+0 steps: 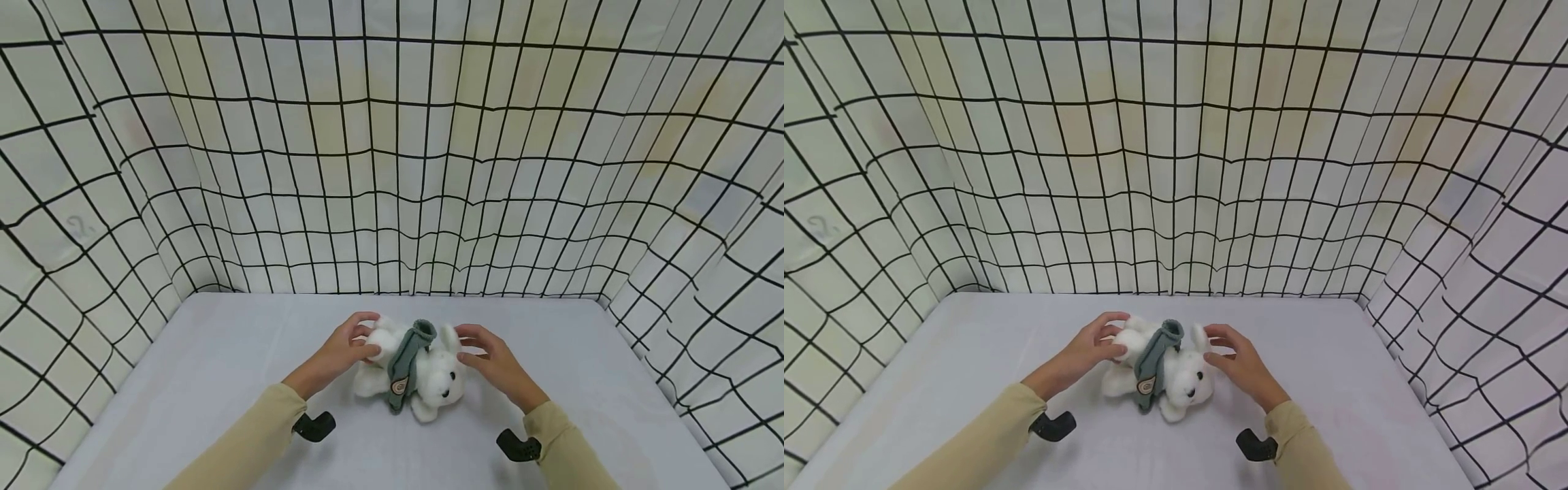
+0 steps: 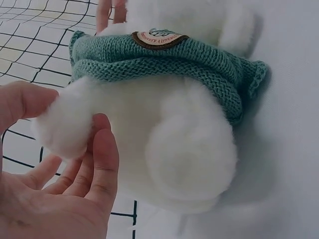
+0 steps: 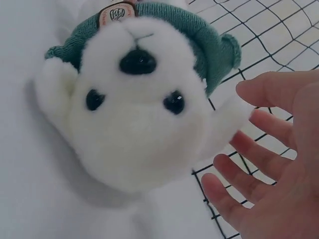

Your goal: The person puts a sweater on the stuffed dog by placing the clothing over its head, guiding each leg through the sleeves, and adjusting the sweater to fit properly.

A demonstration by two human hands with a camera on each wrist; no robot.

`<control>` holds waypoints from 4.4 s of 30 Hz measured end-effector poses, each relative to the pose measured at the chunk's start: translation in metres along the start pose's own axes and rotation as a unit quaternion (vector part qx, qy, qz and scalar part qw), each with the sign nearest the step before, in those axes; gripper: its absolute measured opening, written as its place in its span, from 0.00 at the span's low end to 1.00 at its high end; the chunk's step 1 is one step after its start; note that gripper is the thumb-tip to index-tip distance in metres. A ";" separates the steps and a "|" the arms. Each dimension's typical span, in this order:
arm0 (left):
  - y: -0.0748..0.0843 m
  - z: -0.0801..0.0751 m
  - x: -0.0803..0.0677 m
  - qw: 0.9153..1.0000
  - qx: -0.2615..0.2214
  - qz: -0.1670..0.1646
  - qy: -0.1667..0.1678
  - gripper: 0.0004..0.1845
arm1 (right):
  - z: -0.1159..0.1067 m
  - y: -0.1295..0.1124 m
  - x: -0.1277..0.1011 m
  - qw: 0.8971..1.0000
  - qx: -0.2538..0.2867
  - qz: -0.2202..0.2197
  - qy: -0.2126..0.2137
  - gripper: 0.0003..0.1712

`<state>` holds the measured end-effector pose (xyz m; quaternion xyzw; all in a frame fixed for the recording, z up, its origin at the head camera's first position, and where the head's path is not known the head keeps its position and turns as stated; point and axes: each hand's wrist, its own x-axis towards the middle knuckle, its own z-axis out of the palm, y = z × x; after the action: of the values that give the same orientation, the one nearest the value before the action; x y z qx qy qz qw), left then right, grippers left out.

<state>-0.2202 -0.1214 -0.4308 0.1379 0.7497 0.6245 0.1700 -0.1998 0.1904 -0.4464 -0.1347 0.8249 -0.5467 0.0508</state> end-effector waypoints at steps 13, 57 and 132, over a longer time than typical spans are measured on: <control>0.006 0.003 -0.005 0.999 0.039 0.020 0.009 0.26 | 0.001 -0.026 0.011 0.990 -0.065 -0.123 0.020 0.16; 0.003 0.000 -0.010 0.997 0.076 0.026 0.009 0.21 | 0.045 -0.053 0.036 0.983 -0.183 -0.018 0.027 0.05; 0.008 0.028 0.014 0.993 0.096 0.037 0.059 0.09 | 0.078 -0.028 0.027 0.991 -0.127 -0.042 0.031 0.18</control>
<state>-0.2212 -0.0895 -0.4286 0.1439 0.8096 0.5622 0.0880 -0.2033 0.1029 -0.4504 -0.1579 0.8823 -0.4431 -0.0156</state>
